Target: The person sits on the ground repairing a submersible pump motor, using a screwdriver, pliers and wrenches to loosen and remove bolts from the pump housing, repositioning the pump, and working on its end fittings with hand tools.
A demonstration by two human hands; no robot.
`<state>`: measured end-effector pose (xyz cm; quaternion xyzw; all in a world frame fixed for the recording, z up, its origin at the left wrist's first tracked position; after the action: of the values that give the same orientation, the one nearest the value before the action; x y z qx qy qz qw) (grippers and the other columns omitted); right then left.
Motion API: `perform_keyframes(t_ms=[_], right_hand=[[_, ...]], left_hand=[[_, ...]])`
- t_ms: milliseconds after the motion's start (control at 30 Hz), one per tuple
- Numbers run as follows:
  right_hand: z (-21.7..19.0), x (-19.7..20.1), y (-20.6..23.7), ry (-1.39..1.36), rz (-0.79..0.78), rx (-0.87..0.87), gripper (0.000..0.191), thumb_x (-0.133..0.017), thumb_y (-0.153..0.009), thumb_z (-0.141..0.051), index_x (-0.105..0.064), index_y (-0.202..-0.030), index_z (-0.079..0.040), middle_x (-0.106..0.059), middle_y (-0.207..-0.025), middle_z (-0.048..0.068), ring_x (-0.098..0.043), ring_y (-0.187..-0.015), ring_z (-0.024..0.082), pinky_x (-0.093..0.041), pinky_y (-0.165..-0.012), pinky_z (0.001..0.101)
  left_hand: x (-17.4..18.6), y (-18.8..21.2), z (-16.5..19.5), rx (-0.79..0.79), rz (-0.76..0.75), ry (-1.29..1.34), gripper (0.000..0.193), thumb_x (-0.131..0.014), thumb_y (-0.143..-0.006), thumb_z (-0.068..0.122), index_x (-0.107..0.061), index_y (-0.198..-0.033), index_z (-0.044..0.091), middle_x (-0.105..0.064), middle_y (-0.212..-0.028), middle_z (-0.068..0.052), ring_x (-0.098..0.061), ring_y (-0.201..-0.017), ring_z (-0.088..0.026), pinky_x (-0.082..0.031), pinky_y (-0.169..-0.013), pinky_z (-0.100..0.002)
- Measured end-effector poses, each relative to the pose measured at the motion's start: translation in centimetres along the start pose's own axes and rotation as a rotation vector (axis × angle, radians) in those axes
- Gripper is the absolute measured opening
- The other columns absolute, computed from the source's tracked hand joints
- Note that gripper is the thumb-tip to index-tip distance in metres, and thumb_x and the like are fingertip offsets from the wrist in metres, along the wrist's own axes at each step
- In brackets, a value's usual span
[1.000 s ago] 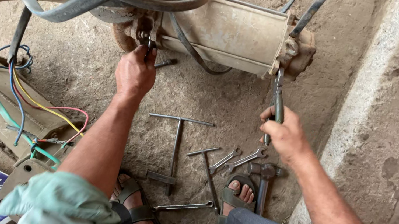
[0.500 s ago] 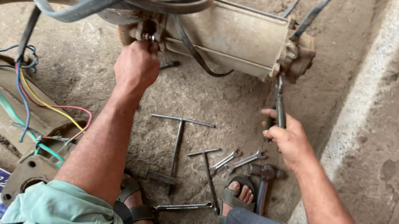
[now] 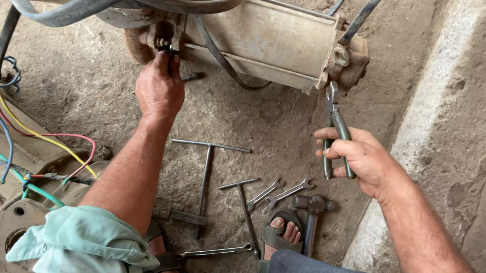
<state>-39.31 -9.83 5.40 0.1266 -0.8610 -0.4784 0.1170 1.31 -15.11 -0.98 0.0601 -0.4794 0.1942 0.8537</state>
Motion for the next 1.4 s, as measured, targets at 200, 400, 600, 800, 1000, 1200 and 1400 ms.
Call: perform_keyframes(t_ms=[200,400,600,800,1000,1200,1400], right_hand=[[-1.0,0.4,0.5,-0.018,-0.015,-0.071,0.049,-0.059,-0.080,-0.011,-0.066,-0.127,-0.001,-0.066,-0.124,0.014,-0.068,-0.110,0.025,-0.059,-0.083,0.0515],[-0.1,1.7,-1.8,-0.068,-0.068,-0.093,0.033,-0.057,-0.081,-0.010,-0.066,-0.111,0.001,-0.066,-0.109,0.018,-0.069,-0.098,0.027,-0.066,-0.076,0.0487],[0.3,1.9,-3.7,0.093,-0.027,0.181,0.020,-0.062,-0.081,-0.008,-0.065,-0.098,0.002,-0.068,-0.085,0.016,-0.070,-0.072,0.024,-0.060,-0.056,0.0413],[0.9,-0.8,-2.3,0.236,0.255,0.506,0.025,-0.067,-0.083,-0.011,-0.071,-0.107,-0.004,-0.068,-0.085,0.004,-0.062,-0.073,0.013,-0.051,-0.060,0.0292],[2.4,-2.6,5.0,0.237,0.201,0.349,0.034,-0.068,-0.086,-0.011,-0.072,-0.118,-0.004,-0.065,-0.087,0.010,-0.058,-0.075,0.022,-0.046,-0.065,0.0359],[5.2,-3.8,11.0,0.472,-0.029,0.362,0.033,-0.072,-0.084,-0.015,-0.074,-0.115,-0.003,-0.071,-0.093,0.006,-0.064,-0.084,0.018,-0.052,-0.074,0.0355],[10.5,0.2,8.4,0.468,0.064,0.436,0.031,-0.071,-0.085,-0.011,-0.074,-0.113,0.001,-0.072,-0.094,0.008,-0.065,-0.090,0.020,-0.052,-0.081,0.0334]], left_hand=[[0.3,-0.2,0.2,-0.011,0.001,0.011,0.022,-0.061,-0.105,0.028,-0.070,-0.107,0.009,-0.073,-0.091,-0.015,-0.070,-0.081,-0.039,-0.053,-0.067,-0.052],[0.5,-0.3,0.1,0.159,-0.154,0.006,0.024,-0.059,-0.106,0.033,-0.072,-0.108,0.012,-0.075,-0.095,-0.015,-0.072,-0.085,-0.038,-0.056,-0.073,-0.051],[1.8,-3.1,0.5,0.342,-0.272,-0.007,0.032,-0.067,-0.094,0.033,-0.075,-0.107,0.005,-0.073,-0.107,-0.023,-0.070,-0.101,-0.042,-0.056,-0.087,-0.052],[2.4,-3.0,0.8,0.510,-0.296,0.274,0.035,-0.072,-0.087,0.025,-0.071,-0.107,-0.004,-0.073,-0.112,-0.025,-0.073,-0.106,-0.038,-0.060,-0.088,-0.048],[7.9,1.4,-0.7,0.504,-0.211,0.259,0.030,-0.069,-0.088,0.026,-0.075,-0.114,0.013,-0.072,-0.118,-0.020,-0.068,-0.113,-0.038,-0.054,-0.096,-0.048],[9.7,2.0,-1.0,0.494,-0.161,0.261,0.031,-0.065,-0.088,0.022,-0.071,-0.115,0.008,-0.070,-0.118,-0.023,-0.065,-0.114,-0.042,-0.053,-0.096,-0.050],[10.1,4.0,0.4,0.255,-0.101,0.276,0.034,-0.060,-0.089,0.020,-0.068,-0.114,0.000,-0.071,-0.114,-0.028,-0.065,-0.112,-0.046,-0.051,-0.098,-0.052]])
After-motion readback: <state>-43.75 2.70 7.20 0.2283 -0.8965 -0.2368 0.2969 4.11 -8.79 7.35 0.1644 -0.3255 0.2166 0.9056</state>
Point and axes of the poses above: each hand's wrist, its own y-axis away from the middle knuckle, its own x-axis out of the back of the hand, z = x × y, the point moved 8 cm from there along -y, towards the middle knuckle
